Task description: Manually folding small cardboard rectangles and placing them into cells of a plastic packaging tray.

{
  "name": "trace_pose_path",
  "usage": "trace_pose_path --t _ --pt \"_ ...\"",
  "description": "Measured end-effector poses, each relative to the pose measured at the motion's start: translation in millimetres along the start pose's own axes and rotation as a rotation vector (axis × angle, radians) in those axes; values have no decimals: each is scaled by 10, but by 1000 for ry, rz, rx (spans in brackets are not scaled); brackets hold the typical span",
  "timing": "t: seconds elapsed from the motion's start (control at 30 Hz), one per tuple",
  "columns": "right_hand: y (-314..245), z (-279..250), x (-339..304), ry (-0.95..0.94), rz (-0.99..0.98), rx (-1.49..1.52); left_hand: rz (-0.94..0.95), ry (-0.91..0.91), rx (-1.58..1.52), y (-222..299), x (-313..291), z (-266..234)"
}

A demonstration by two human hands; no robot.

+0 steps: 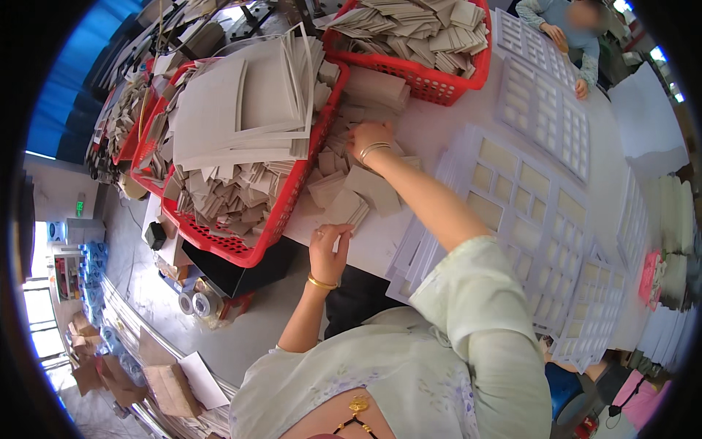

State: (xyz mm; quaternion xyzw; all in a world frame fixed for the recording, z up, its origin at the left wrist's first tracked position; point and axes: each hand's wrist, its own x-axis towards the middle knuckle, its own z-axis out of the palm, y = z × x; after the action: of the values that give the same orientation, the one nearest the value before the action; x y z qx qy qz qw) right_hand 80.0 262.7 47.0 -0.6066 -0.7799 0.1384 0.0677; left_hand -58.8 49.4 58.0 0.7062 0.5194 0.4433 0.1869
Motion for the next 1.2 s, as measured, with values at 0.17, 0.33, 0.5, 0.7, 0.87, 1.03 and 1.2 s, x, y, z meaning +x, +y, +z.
trace_pose_path --t 0.17,0.33,0.5,0.7,0.87,1.03,1.2 --pt "-255 -50 198 -148 216 -79 -120 24 39 -192 -202 -153" --pt "-151 275 513 -191 316 -90 -127 2 3 -287 -215 -123" --pt "-264 218 593 -303 327 -89 -100 -3 -11 -296 -175 -72" --pt "-110 98 517 -229 263 -83 -120 -25 -20 -221 -173 -68" --pt "259 -303 -16 237 -72 332 -144 76 -115 -104 -72 -27" --pt "288 -807 -1030 176 -424 503 -255 234 -329 192 342 147" --pt "324 -1222 -1935 -59 -212 637 -64 -6 -352 479 443 334"
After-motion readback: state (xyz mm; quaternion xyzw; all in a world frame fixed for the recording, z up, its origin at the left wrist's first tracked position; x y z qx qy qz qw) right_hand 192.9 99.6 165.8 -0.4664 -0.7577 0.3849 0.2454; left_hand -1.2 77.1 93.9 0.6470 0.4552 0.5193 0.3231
